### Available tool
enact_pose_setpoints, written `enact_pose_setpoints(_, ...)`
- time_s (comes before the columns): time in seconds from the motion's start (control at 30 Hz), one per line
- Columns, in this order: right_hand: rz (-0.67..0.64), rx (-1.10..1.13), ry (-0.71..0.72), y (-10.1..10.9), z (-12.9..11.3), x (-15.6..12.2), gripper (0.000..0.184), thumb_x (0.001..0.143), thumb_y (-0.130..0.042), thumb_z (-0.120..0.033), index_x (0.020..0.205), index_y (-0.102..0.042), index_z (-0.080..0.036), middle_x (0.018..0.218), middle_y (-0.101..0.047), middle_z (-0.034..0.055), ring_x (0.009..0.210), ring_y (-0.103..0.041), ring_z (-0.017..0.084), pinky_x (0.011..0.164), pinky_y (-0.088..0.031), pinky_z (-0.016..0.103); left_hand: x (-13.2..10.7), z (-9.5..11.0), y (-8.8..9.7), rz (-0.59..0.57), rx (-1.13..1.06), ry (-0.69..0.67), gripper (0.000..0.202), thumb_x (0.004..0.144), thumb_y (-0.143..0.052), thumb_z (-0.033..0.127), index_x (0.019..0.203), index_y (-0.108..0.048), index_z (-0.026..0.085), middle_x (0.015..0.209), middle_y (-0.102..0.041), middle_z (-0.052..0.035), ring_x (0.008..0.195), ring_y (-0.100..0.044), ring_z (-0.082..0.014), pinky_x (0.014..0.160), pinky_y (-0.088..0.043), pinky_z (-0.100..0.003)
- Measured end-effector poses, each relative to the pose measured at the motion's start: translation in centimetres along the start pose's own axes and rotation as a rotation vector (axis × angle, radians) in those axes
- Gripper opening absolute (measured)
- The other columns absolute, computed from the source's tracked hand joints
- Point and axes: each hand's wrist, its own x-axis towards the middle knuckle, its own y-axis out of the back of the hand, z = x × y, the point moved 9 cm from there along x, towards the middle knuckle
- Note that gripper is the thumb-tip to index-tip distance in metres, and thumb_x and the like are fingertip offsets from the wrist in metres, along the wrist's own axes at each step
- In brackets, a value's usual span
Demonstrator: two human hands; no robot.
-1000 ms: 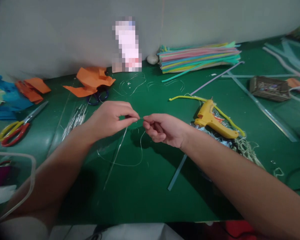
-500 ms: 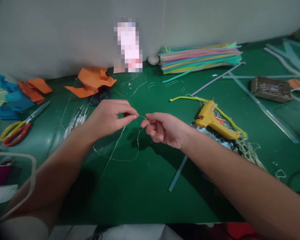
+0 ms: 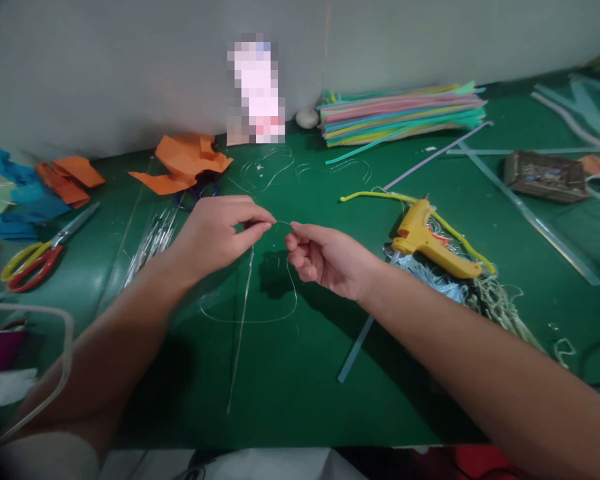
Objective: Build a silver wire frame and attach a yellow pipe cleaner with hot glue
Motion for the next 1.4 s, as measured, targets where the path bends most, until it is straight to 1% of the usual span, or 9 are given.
enact_pose_setpoints(0.17, 0.005, -0.039, 0.013, 0.3, 0.0, 0.1, 0.032, 0.094, -0.055, -0.035, 0.068, -0.055, -0.017, 0.052, -0.048, -0.003, 0.039, -0.033, 0.004, 0.04, -0.029, 0.017, 0.0, -0.2, -0.2, 0.006, 0.004, 0.018, 0.016, 0.09, -0.06, 0.019, 0.089, -0.076, 0.017, 0.087, -0.076, -0.0036, 0.078, -0.067, -0.0155, 0.07, -0.046, -0.028)
enact_pose_setpoints(0.37, 0.033, -0.053, 0.058, 0.4, -0.3, 0.1, 0.03, 0.094, -0.051, -0.035, 0.077, -0.066, -0.014, 0.052, -0.051, -0.0012, 0.038, -0.034, 0.005, 0.039, -0.029, 0.018, 0.0, -0.5, -0.2, 0.016, 0.006, 0.038, 0.017, 0.089, -0.059, 0.019, 0.088, -0.076, 0.017, 0.084, -0.075, -0.0039, 0.074, -0.065, -0.015, 0.067, -0.045, -0.029)
enact_pose_setpoints(0.47, 0.043, -0.041, 0.048, 0.3, -0.3, 0.0, 0.035, 0.097, -0.047, -0.032, 0.07, -0.062, -0.014, 0.051, -0.05, -0.001, 0.038, -0.033, 0.005, 0.039, -0.028, 0.017, 0.0, -0.5, -0.1, 0.017, 0.002, 0.049, 0.017, 0.089, -0.058, 0.019, 0.087, -0.075, 0.017, 0.083, -0.074, -0.0037, 0.073, -0.064, -0.0149, 0.067, -0.045, -0.029)
enact_pose_setpoints(0.57, 0.039, -0.035, 0.046, 0.4, -0.3, 0.0, 0.035, 0.096, -0.05, -0.032, 0.065, -0.057, -0.016, 0.049, -0.047, -0.002, 0.039, -0.032, 0.005, 0.039, -0.027, 0.017, 0.0, -0.4, -0.2, 0.013, 0.004, 0.05, 0.018, 0.089, -0.057, 0.02, 0.087, -0.075, 0.017, 0.083, -0.074, -0.0038, 0.073, -0.064, -0.015, 0.067, -0.045, -0.029)
enact_pose_setpoints(0.7, 0.062, -0.061, 0.065, 0.6, -0.4, 0.1, 0.033, 0.095, -0.051, -0.034, 0.069, -0.06, -0.015, 0.05, -0.049, -0.0014, 0.038, -0.033, 0.005, 0.039, -0.028, 0.018, 0.0, -0.5, -0.2, 0.024, -0.004, 0.057, 0.017, 0.088, -0.058, 0.02, 0.087, -0.075, 0.017, 0.081, -0.073, -0.0035, 0.072, -0.063, -0.0144, 0.066, -0.045, -0.028)
enact_pose_setpoints(0.83, 0.079, -0.106, 0.064, 0.5, -0.3, 0.1, 0.038, 0.099, -0.043, -0.034, 0.078, -0.067, -0.012, 0.05, -0.052, -0.0006, 0.035, -0.035, 0.005, 0.038, -0.028, 0.019, 0.0, -1.0, 0.1, 0.054, -0.024, 0.086, 0.015, 0.086, -0.059, 0.018, 0.085, -0.074, 0.017, 0.079, -0.072, -0.0028, 0.07, -0.062, -0.0136, 0.065, -0.045, -0.027)
enact_pose_setpoints(1.13, 0.052, -0.141, 0.064, 0.4, -0.2, 0.2, 0.035, 0.098, -0.049, -0.035, 0.072, -0.061, -0.016, 0.045, -0.045, -0.004, 0.034, -0.03, 0.005, 0.037, -0.025, 0.018, -0.1, -1.5, 0.2, 0.065, -0.016, 0.099, 0.017, 0.088, -0.058, 0.019, 0.085, -0.074, 0.018, 0.082, -0.074, -0.0034, 0.072, -0.064, -0.0145, 0.069, -0.047, -0.028)
enact_pose_setpoints(1.27, 0.057, -0.169, 0.088, 0.5, -0.4, 0.2, 0.035, 0.097, -0.048, -0.036, 0.079, -0.068, -0.013, 0.045, -0.046, -0.0031, 0.034, -0.028, 0.005, 0.037, -0.024, 0.019, -0.1, -2.0, 0.1, 0.085, -0.098, 0.14, 0.012, 0.086, -0.062, 0.02, 0.084, -0.074, 0.017, 0.081, -0.075, -0.0028, 0.072, -0.064, -0.0142, 0.069, -0.049, -0.028)
enact_pose_setpoints(1.4, 0.06, -0.205, 0.075, 0.7, -0.1, 0.2, 0.036, 0.096, -0.05, -0.036, 0.086, -0.072, -0.01, 0.045, -0.046, -0.0032, 0.034, -0.027, 0.005, 0.036, -0.022, 0.019, -0.1, -3.0, 0.0, 0.097, -0.195, 0.226, 0.011, 0.084, -0.066, 0.022, 0.083, -0.075, 0.017, 0.08, -0.076, -0.0018, 0.071, -0.065, -0.0133, 0.068, -0.05, -0.026)
